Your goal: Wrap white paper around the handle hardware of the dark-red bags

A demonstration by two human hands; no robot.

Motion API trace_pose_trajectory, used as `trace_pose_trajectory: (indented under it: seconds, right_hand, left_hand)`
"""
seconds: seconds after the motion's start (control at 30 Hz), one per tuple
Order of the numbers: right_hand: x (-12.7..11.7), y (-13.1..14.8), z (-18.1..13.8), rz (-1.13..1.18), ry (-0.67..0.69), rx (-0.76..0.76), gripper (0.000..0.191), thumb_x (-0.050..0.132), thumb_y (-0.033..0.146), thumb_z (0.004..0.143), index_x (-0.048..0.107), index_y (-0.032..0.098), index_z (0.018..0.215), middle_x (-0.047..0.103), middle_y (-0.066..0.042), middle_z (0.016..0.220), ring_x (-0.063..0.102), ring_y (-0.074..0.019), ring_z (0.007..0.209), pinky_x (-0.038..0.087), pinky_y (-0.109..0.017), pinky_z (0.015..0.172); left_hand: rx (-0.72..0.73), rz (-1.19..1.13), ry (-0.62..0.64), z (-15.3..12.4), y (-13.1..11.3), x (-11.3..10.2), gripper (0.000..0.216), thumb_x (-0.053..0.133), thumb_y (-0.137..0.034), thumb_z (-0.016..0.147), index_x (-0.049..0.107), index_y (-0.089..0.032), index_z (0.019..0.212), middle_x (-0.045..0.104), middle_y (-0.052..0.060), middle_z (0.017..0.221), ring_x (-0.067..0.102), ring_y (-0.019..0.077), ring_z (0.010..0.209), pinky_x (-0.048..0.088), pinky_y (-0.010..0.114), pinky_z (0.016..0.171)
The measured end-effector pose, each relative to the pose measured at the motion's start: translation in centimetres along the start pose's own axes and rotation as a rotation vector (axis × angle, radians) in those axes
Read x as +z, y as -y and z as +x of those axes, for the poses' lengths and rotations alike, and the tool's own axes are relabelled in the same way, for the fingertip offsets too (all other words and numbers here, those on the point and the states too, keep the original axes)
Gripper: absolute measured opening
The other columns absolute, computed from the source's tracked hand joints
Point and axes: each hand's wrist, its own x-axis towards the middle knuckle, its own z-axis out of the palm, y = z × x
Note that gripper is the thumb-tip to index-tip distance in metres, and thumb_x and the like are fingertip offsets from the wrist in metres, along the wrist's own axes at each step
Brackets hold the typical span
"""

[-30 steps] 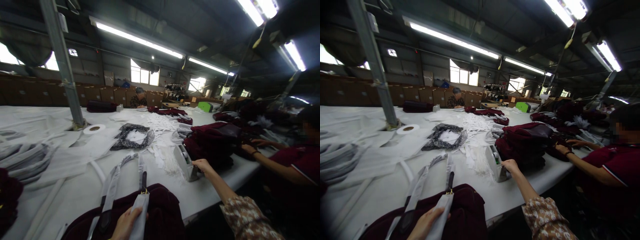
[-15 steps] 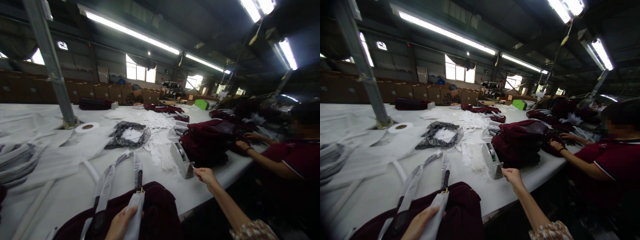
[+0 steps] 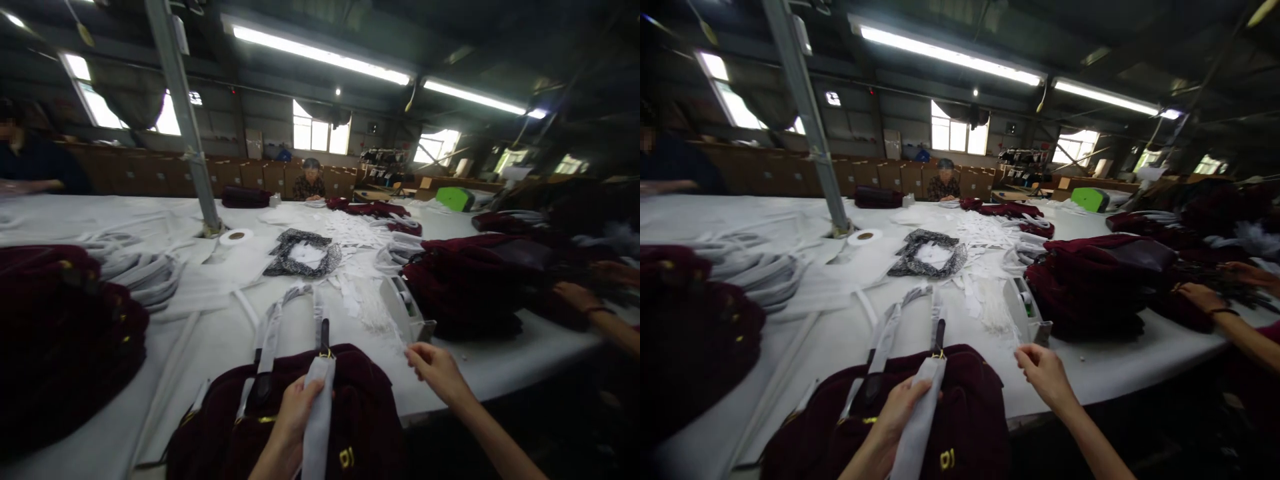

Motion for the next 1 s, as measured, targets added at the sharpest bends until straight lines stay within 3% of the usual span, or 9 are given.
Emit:
trace_pose_trajectory:
  seconds: [0.13,0.23,0.4,0.63,0.9,1.0]
  right_hand:
    - [4.8,7.6,-2.4,0.152,0.43,-0.2,0.025,0.052,0.037,0.078,0.063,0.015,0.073,0.06,-0.001,0.062,0.053,-0.0126,0.056,0.04,-0.021,0.052]
    - [8.0,9.9,-2.9,0.172,0.546,-0.214,0.023,0.051,0.034,0.079,0.063,0.015,0.074,0.062,-0.001,0.064,0.054,-0.0123,0.056,0.04,-0.02,0.052]
    - [11.1,9.2,-1.7,-0.092,0.482,-0.288,0.026,0.05,0.03,0.077,0.063,0.014,0.062,0.059,0.0,0.055,0.048,-0.0104,0.05,0.032,-0.019,0.046]
    - [12.5,8.9,-0.5,-0.329,0.415,-0.283,0.035,0.051,0.036,0.075,0.063,0.013,0.05,0.056,-0.001,0.044,0.045,-0.0099,0.043,0.026,-0.02,0.042]
    - [13.5,8.3,-0.7,-0.37,0.283,-0.138,0.035,0.058,0.042,0.068,0.06,0.015,0.046,0.058,-0.003,0.043,0.052,-0.0139,0.046,0.03,-0.022,0.045]
    - [13.5,7.8,-0.9,-0.316,0.185,-0.123,0.027,0.063,0.042,0.063,0.06,0.016,0.061,0.061,-0.001,0.051,0.056,-0.0153,0.052,0.033,-0.022,0.048]
  left_hand:
    - [0.032,0.004,-0.068,0.5,0.8,0.3,0.006,0.058,-0.016,0.07,0.059,-0.011,0.066,0.062,0.003,0.049,0.049,0.0092,0.039,0.034,0.018,0.04]
    - [0.101,0.036,-0.06,0.9,1.4,0.1,0.007,0.059,-0.016,0.068,0.061,-0.01,0.07,0.061,0.003,0.052,0.048,0.0094,0.043,0.033,0.019,0.042]
    - [0.204,0.082,-0.073,0.9,1.7,0.1,0.019,0.064,-0.027,0.066,0.062,-0.009,0.07,0.059,0.002,0.057,0.048,0.0115,0.052,0.033,0.021,0.047]
    - [0.301,0.21,-0.146,0.6,2.2,0.2,0.033,0.06,-0.043,0.07,0.059,-0.011,0.065,0.053,0.0,0.056,0.044,0.0119,0.053,0.03,0.021,0.048]
    - [0.33,0.273,-0.197,0.4,1.9,0.4,0.028,0.059,-0.039,0.071,0.057,-0.013,0.06,0.054,0.001,0.056,0.046,0.0131,0.056,0.031,0.021,0.05]
    - [0.304,0.256,-0.172,0.5,1.8,0.3,0.029,0.06,-0.039,0.07,0.058,-0.012,0.062,0.053,0.0,0.056,0.045,0.0125,0.055,0.031,0.021,0.049]
